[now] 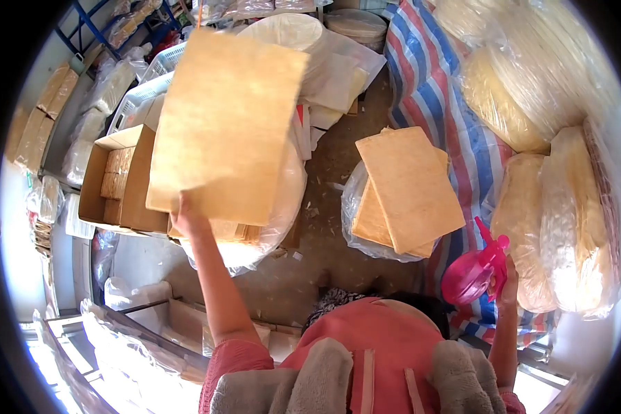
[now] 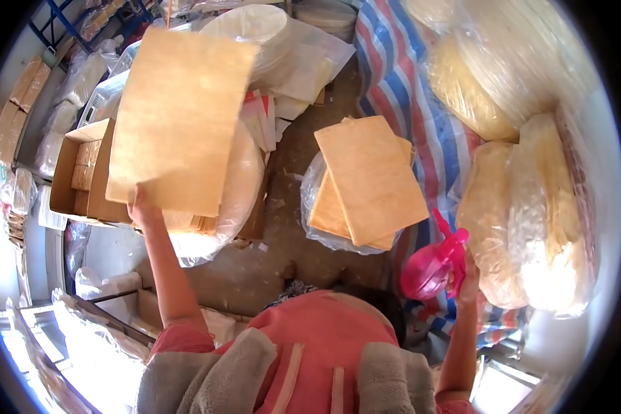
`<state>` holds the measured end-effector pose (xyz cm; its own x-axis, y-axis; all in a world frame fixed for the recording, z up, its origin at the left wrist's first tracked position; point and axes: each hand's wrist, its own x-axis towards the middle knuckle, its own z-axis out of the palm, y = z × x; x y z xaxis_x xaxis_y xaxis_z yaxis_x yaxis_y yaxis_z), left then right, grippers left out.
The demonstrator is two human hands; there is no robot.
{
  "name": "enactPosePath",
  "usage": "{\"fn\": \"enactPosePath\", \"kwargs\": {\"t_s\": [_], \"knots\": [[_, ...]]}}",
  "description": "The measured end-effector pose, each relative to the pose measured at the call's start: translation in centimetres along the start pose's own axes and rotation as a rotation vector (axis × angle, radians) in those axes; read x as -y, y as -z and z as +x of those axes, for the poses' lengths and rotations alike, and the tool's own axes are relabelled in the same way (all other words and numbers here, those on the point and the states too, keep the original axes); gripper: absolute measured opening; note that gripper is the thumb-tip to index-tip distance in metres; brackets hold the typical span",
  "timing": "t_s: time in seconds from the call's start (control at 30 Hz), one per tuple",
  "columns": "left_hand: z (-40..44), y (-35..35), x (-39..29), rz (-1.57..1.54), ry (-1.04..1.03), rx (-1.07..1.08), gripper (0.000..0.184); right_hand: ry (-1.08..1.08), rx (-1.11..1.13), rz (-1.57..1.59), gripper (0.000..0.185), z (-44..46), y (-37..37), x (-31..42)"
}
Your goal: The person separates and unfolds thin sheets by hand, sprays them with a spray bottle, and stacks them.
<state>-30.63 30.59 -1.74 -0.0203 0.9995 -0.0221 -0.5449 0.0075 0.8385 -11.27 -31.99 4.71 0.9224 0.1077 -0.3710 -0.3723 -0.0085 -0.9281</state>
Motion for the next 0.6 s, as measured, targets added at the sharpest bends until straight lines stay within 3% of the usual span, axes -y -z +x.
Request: {"fn": "enactPosePath", "kwargs": {"t_s": [0.13,0.23,0.33,0.37,0.43,0.47,0.5,0.57,0.6], "knots": [[7.2,8.4,4.2,0.158,0.146,-0.300,0.024,0.044,0.002,-0.018,0.040,-1.0,-1.7,-0.4],[10.0,14.2,8.0,0.475,0.223,-0.311,0.035,0.041,-0.005,-0.039,0.041,-1.6,-2.4,-0.6],[11.8,16.8,11.7,0.441,0.192,-0.308,0.041,0.028,0.011,-0.034,0.040,-2.1,-2.8,-0.7],[12.3,17.5,11.8,0.558,0.311,-0.340,0.048,0.041,0.017,-0.022,0.040,-2.1,-3.1,-0.7],[14.8,20.0,14.2,0.726,0.037,-0.414,0.045,-0.014,-0.011,-0.002,0.041,-2.0,-3.0,-0.7],[18.6,25.0,17.6,0.924,-0.044,-0.362,0.046,-0.080,-0.058,0.004,0.041,-2.1,-2.3,-0.6],[15.4,20.8,12.2,1.003,0.144,-0.296,0.057,-0.083,-0.081,-0.017,0.042,-1.8,-1.6,-0.8],[10.6,15.6,7.3,1.294,0.177,-0.246,0.073,-0.107,-0.043,-0.097,0.042,-1.5,-0.9,0.3],[2.9,8.6,4.8,1.624,-0.380,-0.520,0.066,-0.126,0.034,-0.150,0.042,-1.1,-1.1,1.1]]}}
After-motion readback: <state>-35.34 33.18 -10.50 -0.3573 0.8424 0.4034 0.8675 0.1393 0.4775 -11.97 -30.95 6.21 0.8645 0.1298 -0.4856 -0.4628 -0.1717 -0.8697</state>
